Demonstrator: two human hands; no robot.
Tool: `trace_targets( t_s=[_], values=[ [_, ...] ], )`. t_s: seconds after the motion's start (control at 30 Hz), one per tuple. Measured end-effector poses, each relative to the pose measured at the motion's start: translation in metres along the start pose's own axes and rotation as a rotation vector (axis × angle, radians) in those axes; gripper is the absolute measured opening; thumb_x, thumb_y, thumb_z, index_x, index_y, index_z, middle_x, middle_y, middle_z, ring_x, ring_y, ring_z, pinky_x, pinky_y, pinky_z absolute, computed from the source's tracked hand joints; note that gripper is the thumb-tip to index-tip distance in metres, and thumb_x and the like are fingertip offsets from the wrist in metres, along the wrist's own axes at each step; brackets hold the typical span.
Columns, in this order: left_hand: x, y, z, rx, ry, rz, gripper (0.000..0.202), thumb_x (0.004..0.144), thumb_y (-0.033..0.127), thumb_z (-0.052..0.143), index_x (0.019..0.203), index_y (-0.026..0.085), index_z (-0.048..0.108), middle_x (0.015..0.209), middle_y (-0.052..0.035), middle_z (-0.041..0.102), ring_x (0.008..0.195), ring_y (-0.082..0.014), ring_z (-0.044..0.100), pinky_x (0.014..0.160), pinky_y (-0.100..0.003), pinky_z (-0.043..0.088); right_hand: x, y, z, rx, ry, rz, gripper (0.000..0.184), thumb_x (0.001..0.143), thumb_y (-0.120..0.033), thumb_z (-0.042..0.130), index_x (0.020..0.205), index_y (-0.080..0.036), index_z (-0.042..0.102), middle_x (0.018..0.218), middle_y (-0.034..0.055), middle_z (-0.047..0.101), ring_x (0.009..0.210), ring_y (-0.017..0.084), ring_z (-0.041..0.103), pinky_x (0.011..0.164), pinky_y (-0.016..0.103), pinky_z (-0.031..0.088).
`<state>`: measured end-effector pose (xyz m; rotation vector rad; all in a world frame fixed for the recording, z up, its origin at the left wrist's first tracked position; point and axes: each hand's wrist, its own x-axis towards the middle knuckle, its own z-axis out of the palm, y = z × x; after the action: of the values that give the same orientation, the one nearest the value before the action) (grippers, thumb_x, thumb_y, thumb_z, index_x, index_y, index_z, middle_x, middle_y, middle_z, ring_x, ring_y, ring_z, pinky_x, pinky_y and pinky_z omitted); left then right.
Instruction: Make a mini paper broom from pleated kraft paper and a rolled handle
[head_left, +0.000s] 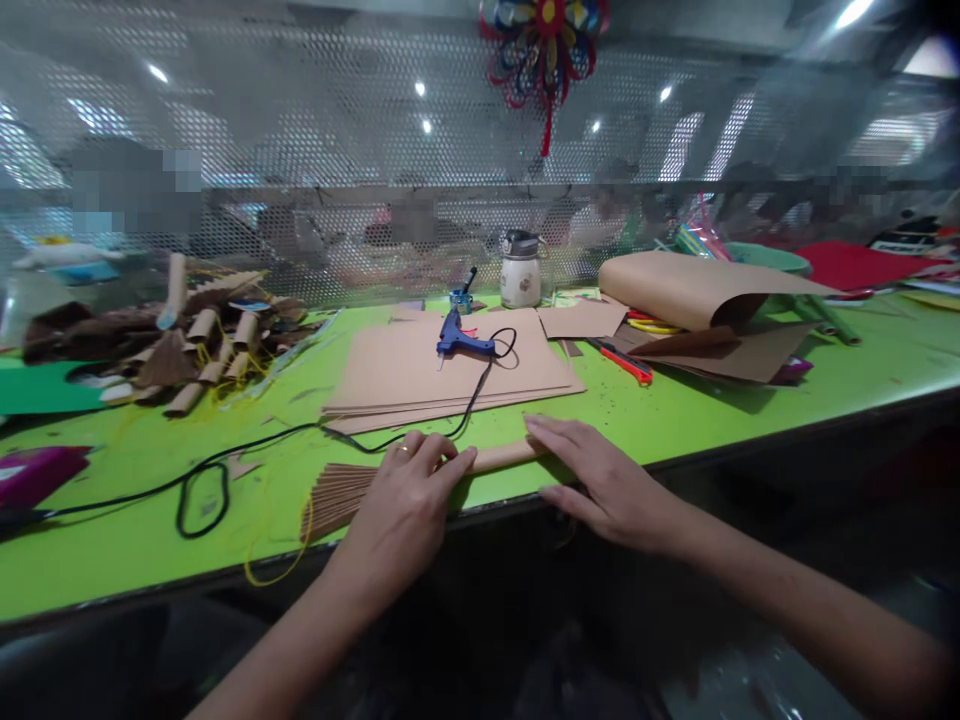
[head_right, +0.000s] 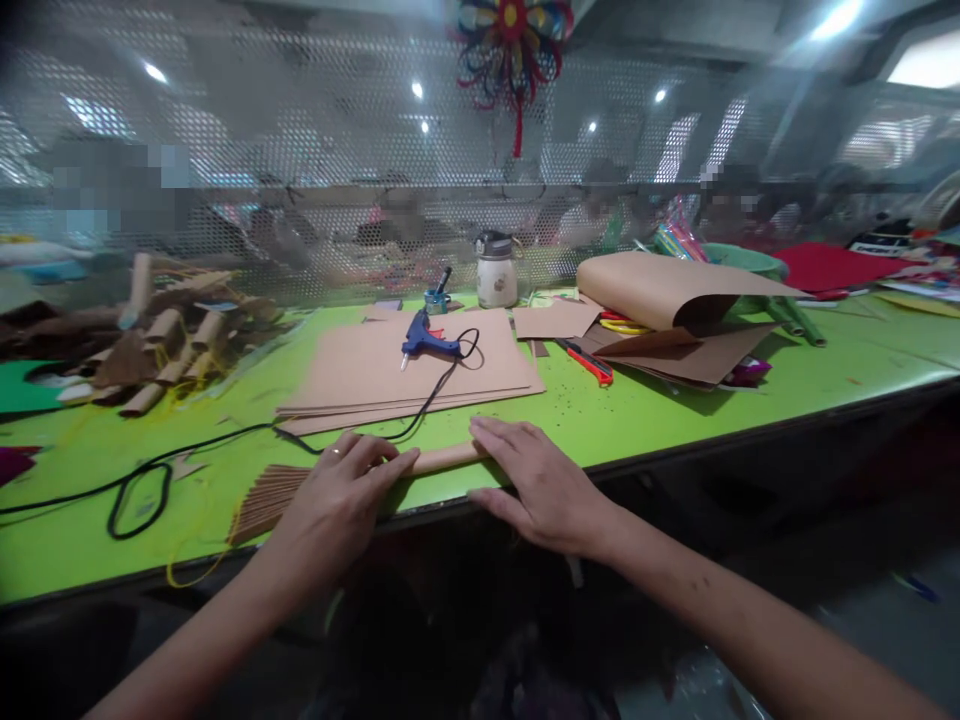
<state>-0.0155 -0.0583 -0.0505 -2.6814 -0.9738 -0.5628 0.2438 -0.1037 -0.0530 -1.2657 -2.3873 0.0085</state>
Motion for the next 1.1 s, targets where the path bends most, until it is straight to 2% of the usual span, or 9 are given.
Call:
trace_targets(
  t_s=[0.07,0.17,0.33,0.53,0.73,0.9,1.1],
  values=[
    [0.001,0.001,0.0,-0.005,0.0,-0.006,0.038,0.088,0.007,0.047,0.122,0.017,0.057,0.099,-0.0101,0.057,0.09,-0.0247,0.043,0.078,-0.041,0.041,0.0,0.0,0.002,-0.029,0.013,-0.004,0.055,0.096,-0.043,0.043,0.142,-0.014,0.037,0.147,0.0145,0.042,0.135,0.025,0.036,0.111,0.049,0.029],
    [0.002,0.002,0.0,0.004,-0.004,-0.02,0.035,0.089,0.009,0.046,0.121,0.017,0.059,0.097,-0.0098,0.057,0.088,-0.0242,0.043,0.077,-0.04,0.041,0.001,-0.001,0.005,-0.083,-0.005,-0.025,0.051,0.096,-0.043,0.042,0.139,-0.015,0.042,0.14,0.0144,0.051,0.131,0.026,0.042,0.11,0.054,0.027],
    [0.002,0.003,0.0,0.031,-0.018,-0.041,0.035,0.089,0.01,0.046,0.12,0.021,0.061,0.096,-0.0089,0.057,0.089,-0.0242,0.044,0.076,-0.039,0.039,0.005,-0.002,0.009,-0.075,0.029,-0.018,0.044,0.096,-0.042,0.043,0.13,-0.014,0.052,0.131,0.0149,0.058,0.124,0.026,0.05,0.104,0.049,0.034],
    [0.003,0.002,-0.001,0.021,-0.029,-0.02,0.033,0.091,0.014,0.045,0.119,0.02,0.062,0.097,-0.0096,0.056,0.092,-0.0236,0.046,0.078,-0.038,0.04,0.005,-0.002,0.012,-0.072,0.045,0.006,0.045,0.096,-0.043,0.042,0.129,-0.013,0.052,0.132,0.0141,0.058,0.125,0.026,0.049,0.103,0.046,0.037],
    [0.005,0.0,0.001,-0.012,0.028,-0.012,0.027,0.092,0.018,0.045,0.109,0.021,0.065,0.091,-0.0082,0.056,0.089,-0.0222,0.045,0.077,-0.036,0.04,0.005,0.001,0.013,-0.061,0.099,0.035,0.044,0.097,-0.04,0.041,0.129,-0.013,0.051,0.131,0.0167,0.058,0.123,0.025,0.051,0.101,0.045,0.041],
    [0.007,0.0,0.003,0.011,0.011,-0.029,0.026,0.093,0.02,0.044,0.102,0.021,0.068,0.09,-0.0085,0.055,0.087,-0.0221,0.046,0.077,-0.035,0.039,0.006,0.002,0.018,-0.097,0.1,0.03,0.038,0.097,-0.037,0.043,0.125,-0.013,0.055,0.126,0.0157,0.062,0.123,0.025,0.051,0.101,0.045,0.039],
    [0.007,0.0,0.003,0.012,0.021,-0.027,0.027,0.094,0.021,0.042,0.097,0.021,0.069,0.088,-0.0086,0.055,0.086,-0.0218,0.046,0.076,-0.035,0.038,0.006,-0.002,0.021,-0.143,0.135,0.064,0.041,0.097,-0.04,0.042,0.123,-0.012,0.056,0.124,0.0157,0.063,0.119,0.025,0.054,0.098,0.044,0.041]
  ],
)
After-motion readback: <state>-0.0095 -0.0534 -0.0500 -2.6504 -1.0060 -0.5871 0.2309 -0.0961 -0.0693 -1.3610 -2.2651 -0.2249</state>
